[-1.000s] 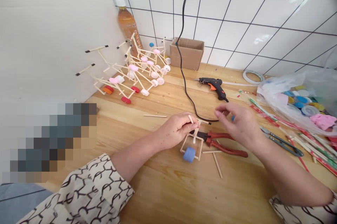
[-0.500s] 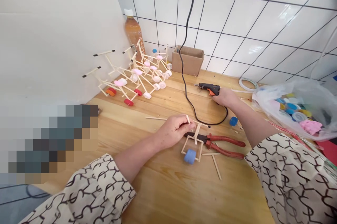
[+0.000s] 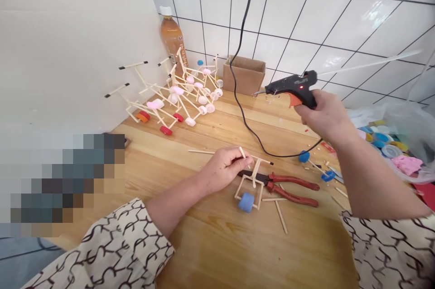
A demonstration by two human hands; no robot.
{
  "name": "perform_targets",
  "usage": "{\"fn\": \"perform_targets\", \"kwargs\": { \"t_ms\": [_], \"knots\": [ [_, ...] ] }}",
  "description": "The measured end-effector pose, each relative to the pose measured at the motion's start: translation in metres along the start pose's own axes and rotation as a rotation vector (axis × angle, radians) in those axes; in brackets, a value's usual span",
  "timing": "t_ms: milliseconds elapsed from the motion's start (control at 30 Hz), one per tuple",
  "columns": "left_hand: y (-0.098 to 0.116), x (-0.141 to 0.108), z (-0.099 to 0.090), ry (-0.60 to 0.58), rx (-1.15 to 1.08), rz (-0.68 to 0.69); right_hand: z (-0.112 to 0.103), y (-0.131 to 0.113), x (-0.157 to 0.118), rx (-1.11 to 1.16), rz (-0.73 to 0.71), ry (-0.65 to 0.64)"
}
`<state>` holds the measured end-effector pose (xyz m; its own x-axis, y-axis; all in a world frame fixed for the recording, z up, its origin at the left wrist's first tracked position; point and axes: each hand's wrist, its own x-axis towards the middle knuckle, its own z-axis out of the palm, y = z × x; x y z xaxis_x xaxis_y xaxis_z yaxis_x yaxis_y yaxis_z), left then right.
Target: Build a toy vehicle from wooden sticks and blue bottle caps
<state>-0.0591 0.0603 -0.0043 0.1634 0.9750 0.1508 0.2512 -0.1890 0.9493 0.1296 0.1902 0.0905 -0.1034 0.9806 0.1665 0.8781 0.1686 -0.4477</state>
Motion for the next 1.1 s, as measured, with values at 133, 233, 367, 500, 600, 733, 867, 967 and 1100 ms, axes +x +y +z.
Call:
{"fn": "perform_targets", "kwargs": {
  "t_ms": [133, 233, 367, 500, 600, 733, 867, 967, 1100],
  "knots": [
    [0.001, 0.000, 0.000, -0.005, 0.000, -0.014, -0.025, 0.022, -0.025, 0.159, 0.021, -0.054],
    [0.001, 0.000, 0.000, -0.008, -0.025, -0.022, -0.031, 0.047, -0.041, 0.326, -0.059, -0.080],
    [0.001, 0.000, 0.000, 0.013, -0.071, -0.042, -0.030, 0.064, -0.058, 0.408, -0.072, -0.303],
    [0.000, 0.000, 0.000, 0.021, -0.043, -0.038, -0.029, 0.063, -0.063, 0.399, -0.233, -0.507],
    [-0.001, 0.000, -0.001, 0.020, -0.012, -0.013, -0.026, 0.064, -0.063, 0.434, -0.300, -0.601],
    [-0.002, 0.000, -0.001, 0.027, 0.010, 0.011, -0.023, 0.064, -0.065, 0.409, -0.323, -0.627],
    [-0.002, -0.001, -0.002, 0.025, 0.019, 0.021, -0.023, 0.058, -0.070, 0.373, -0.360, -0.602],
    [-0.001, -0.001, -0.002, 0.027, 0.022, 0.020, -0.023, 0.056, -0.072, 0.405, -0.319, -0.610],
    [0.000, 0.000, -0.002, 0.046, 0.021, 0.002, -0.023, 0.058, -0.073, 0.543, -0.211, -0.683]
  ]
}}
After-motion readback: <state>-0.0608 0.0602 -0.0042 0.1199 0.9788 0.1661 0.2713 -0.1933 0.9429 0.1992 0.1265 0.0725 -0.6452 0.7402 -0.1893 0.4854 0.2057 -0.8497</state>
